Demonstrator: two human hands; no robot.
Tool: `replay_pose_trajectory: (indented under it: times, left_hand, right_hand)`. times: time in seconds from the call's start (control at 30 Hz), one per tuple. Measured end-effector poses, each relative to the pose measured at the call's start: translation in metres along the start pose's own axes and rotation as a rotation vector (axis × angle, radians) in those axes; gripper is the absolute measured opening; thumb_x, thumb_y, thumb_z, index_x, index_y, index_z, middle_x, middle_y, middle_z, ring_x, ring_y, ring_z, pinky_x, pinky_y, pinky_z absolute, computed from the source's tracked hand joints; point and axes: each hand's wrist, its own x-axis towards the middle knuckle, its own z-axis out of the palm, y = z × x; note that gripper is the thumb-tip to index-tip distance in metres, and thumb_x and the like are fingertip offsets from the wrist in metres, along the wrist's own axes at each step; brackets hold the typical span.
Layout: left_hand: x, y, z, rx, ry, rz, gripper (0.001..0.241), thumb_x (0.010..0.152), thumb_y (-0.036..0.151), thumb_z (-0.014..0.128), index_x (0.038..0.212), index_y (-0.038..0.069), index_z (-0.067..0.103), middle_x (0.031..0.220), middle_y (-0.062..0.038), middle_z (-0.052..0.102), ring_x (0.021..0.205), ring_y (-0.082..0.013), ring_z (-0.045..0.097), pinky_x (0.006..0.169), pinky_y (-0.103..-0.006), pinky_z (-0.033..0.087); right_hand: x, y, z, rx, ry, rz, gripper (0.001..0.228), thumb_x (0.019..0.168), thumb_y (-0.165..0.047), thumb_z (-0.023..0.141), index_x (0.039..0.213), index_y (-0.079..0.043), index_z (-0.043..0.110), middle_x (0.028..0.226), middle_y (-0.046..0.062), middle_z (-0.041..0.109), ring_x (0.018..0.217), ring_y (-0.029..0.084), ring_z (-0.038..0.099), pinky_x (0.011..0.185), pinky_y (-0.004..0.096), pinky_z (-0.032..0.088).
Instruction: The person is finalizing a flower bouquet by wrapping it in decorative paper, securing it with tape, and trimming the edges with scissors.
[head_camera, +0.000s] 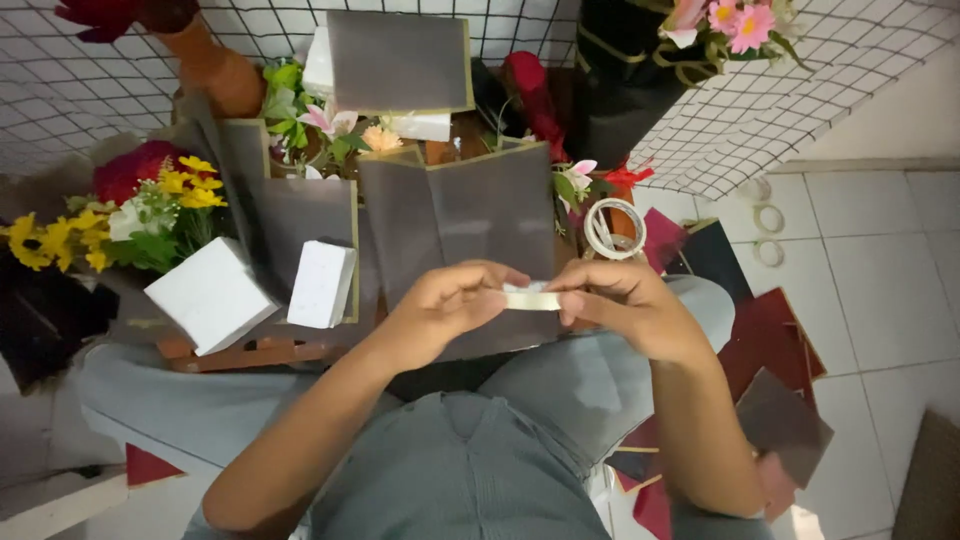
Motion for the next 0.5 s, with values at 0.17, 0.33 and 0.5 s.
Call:
replay_pose_trajectory:
  times: [0.17,0.33,0.5]
  left_hand:
    - [-0.007,-0.017,-0.021,-0.239,-0.15,0.081,0.028,0.103,0.024,0.058,0.086,0.002,0.062,0.126,-0.023,0.067,0.121,-0.0265,0.059,0.11,-0.0492,0.045]
    - [-0.009,-0.027,-0.027,-0.563,-0.275,0.158,0.026,0.104,0.018,0.054,0.095,-0.006,0.058,0.119,-0.03,0.064,0.122,-0.0376,0.062,0.111,-0.0661,0.042]
    - [-0.011,-0.04,-0.035,-0.763,-0.305,0.137,0.034,0.106,0.023,0.048,0.123,-0.005,0.06,0.124,-0.03,0.064,0.126,-0.0389,0.06,0.113,-0.065,0.039]
  right_hand:
    - [0.006,0.007,0.002,0.166,-0.081,-0.096,0.021,0.094,-0.007,0.066,0.099,0.013,0.074,0.071,0.017,0.066,0.066,0.014,0.056,0.059,0.027,0.046]
    - [0.016,0.026,0.016,0.331,-0.114,-0.185,0.029,0.095,-0.012,0.066,0.099,0.016,0.071,0.066,0.019,0.064,0.063,0.016,0.054,0.056,0.028,0.043]
    - [0.022,0.061,0.023,0.506,-0.112,-0.206,0.03,0.096,-0.015,0.07,0.099,0.015,0.071,0.082,0.027,0.069,0.072,0.024,0.07,0.071,0.041,0.06]
